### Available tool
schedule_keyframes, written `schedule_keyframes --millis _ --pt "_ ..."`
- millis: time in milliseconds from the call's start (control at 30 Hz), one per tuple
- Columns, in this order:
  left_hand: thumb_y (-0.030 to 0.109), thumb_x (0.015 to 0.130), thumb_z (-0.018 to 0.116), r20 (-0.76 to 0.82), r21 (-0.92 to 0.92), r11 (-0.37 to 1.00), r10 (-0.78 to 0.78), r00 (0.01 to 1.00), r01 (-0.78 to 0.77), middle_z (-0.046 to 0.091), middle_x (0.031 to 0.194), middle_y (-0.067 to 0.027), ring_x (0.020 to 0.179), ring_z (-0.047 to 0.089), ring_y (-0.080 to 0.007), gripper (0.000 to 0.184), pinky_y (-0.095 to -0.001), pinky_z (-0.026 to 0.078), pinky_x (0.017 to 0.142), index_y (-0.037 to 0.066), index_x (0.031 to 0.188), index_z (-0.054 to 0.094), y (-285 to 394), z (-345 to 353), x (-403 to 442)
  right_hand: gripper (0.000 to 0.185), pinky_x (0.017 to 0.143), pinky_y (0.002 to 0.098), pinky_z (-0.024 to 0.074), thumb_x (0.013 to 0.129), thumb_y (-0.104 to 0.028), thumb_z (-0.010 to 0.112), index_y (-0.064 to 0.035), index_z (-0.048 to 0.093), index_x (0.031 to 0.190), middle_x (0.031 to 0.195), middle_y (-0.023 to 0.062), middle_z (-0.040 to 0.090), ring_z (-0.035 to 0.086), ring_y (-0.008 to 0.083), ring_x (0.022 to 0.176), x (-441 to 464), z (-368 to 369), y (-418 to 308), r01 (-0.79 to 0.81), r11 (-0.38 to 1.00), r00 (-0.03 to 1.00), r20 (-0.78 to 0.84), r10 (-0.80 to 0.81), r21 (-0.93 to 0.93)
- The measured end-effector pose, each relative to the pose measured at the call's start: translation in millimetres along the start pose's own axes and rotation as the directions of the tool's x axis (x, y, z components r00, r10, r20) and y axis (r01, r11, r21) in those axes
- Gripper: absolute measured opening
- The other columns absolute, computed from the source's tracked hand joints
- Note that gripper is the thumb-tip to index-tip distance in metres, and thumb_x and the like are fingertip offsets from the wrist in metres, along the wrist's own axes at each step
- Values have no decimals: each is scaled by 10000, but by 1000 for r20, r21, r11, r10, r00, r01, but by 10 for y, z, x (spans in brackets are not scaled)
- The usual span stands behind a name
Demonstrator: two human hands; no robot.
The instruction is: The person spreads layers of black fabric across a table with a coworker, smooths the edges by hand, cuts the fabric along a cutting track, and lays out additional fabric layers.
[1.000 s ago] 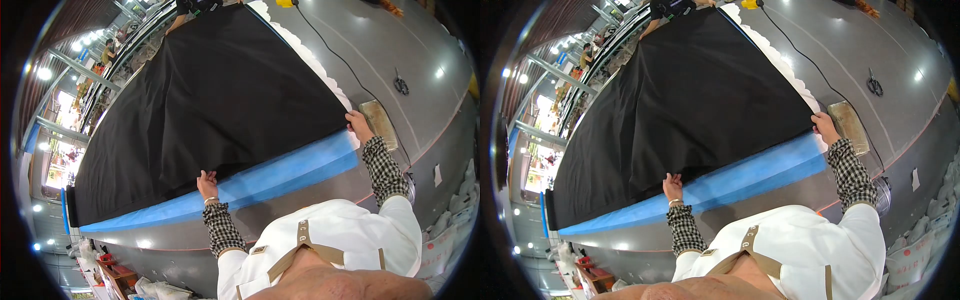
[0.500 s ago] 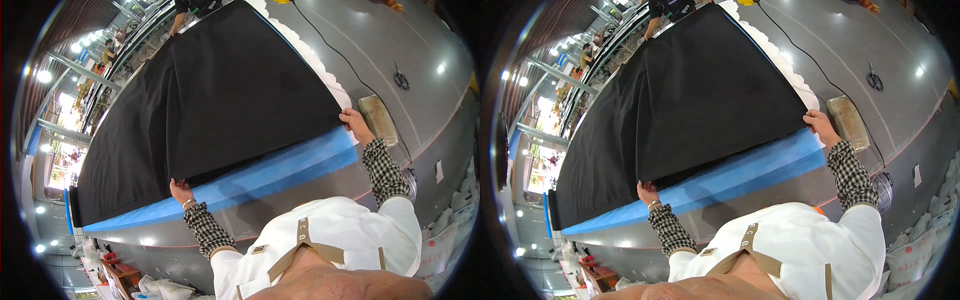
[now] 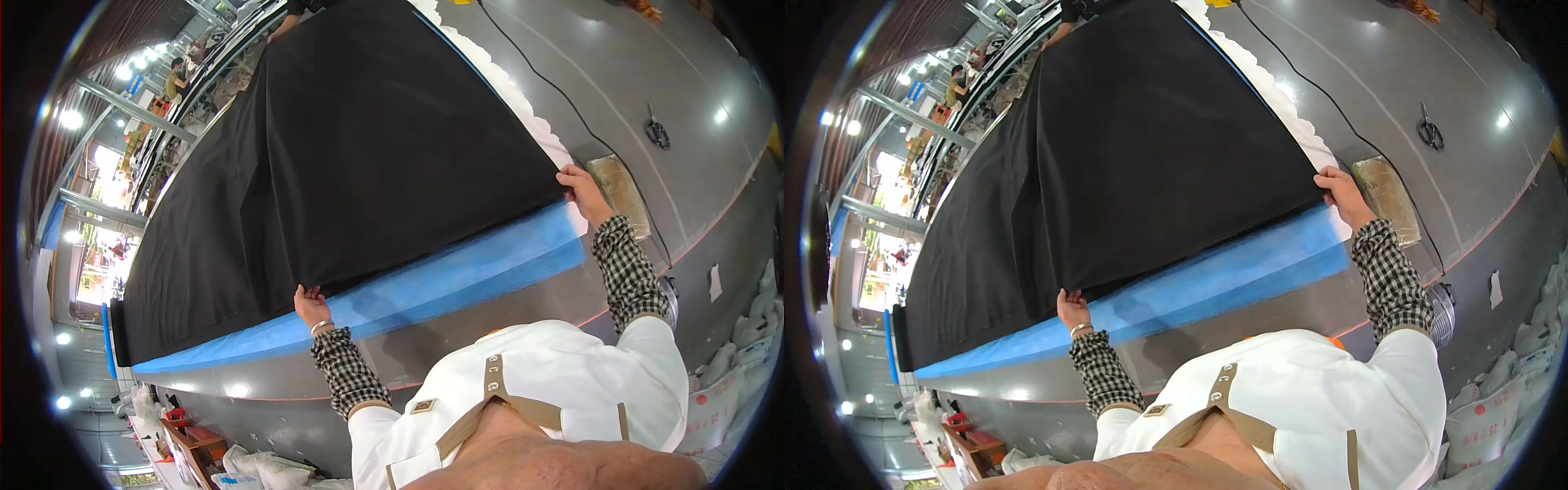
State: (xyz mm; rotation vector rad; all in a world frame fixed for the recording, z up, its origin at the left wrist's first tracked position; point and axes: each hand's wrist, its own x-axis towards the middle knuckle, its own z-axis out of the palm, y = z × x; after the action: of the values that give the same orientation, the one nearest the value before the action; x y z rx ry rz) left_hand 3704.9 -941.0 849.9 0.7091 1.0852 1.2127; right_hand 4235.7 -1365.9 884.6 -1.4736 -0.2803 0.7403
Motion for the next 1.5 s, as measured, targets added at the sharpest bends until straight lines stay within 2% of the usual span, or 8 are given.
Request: schedule_keyframes --millis 333,633,733,933,1067,1167,1300,1500 --pt "261 951 578 43 93 990 100 994 -103 675 805 -28 718 617 -140 177 -259 374 571 92 907 605 104 20 -21 135 540 205 297 903 -190 654 -153 575 799 716 -81 471 379 40 592 -11 -176 140 -31 995 999 -4 32 91" --pt "240 945 567 -129 231 971 83 988 -52 668 782 -32 685 630 -143 150 -258 358 522 97 903 586 -4 36 -88 161 493 216 316 892 -203 678 -126 592 779 670 -58 488 428 56 551 62 -174 330 -20 997 1000 -24 19 -70" --pt "254 959 570 -127 240 970 60 990 -28 667 801 -59 675 623 -162 199 -265 377 509 62 917 605 -80 -78 36 164 496 218 332 888 -203 683 -112 604 777 688 -47 523 436 58 555 104 -218 418 -38 989 999 -37 33 -146" --pt "226 955 564 -160 287 957 7 987 39 652 751 -49 613 616 -152 155 -265 347 479 92 877 557 -211 -101 -12 177 536 220 347 891 -201 674 -99 600 766 688 -48 514 443 50 609 41 -205 377 -29 964 998 -67 11 -265" --pt "221 945 577 -137 297 955 57 989 -14 641 729 -44 622 606 -149 163 -261 357 485 87 853 598 -262 -136 75 197 529 204 314 916 -207 646 -122 562 760 671 -71 464 416 34 602 51 -217 306 64 976 998 -1 -65 -208" --pt "208 937 581 -135 335 941 96 986 -46 622 702 -40 589 587 -149 169 -259 348 472 82 824 585 -230 -137 98 191 541 205 306 919 -197 640 -126 561 760 673 -74 453 408 26 618 60 -228 251 67 960 996 -32 -79 -272" --pt "146 911 568 -144 465 884 132 981 -50 597 676 -58 521 574 -156 150 -261 325 413 63 787 547 -218 -80 5 232 596 313 385 869 -201 668 -17 584 756 662 10 513 477 121 646 215 -398 573 197 846 969 -36 -246 -495" --pt "175 920 604 -141 522 853 89 986 -2 621 712 -55 576 618 -169 140 -274 338 422 68 835 577 -351 -178 0 268 626 367 416 838 -233 682 15 602 772 675 105 557 519 190 658 195 -394 663 144 799 954 -133 -269 -584"
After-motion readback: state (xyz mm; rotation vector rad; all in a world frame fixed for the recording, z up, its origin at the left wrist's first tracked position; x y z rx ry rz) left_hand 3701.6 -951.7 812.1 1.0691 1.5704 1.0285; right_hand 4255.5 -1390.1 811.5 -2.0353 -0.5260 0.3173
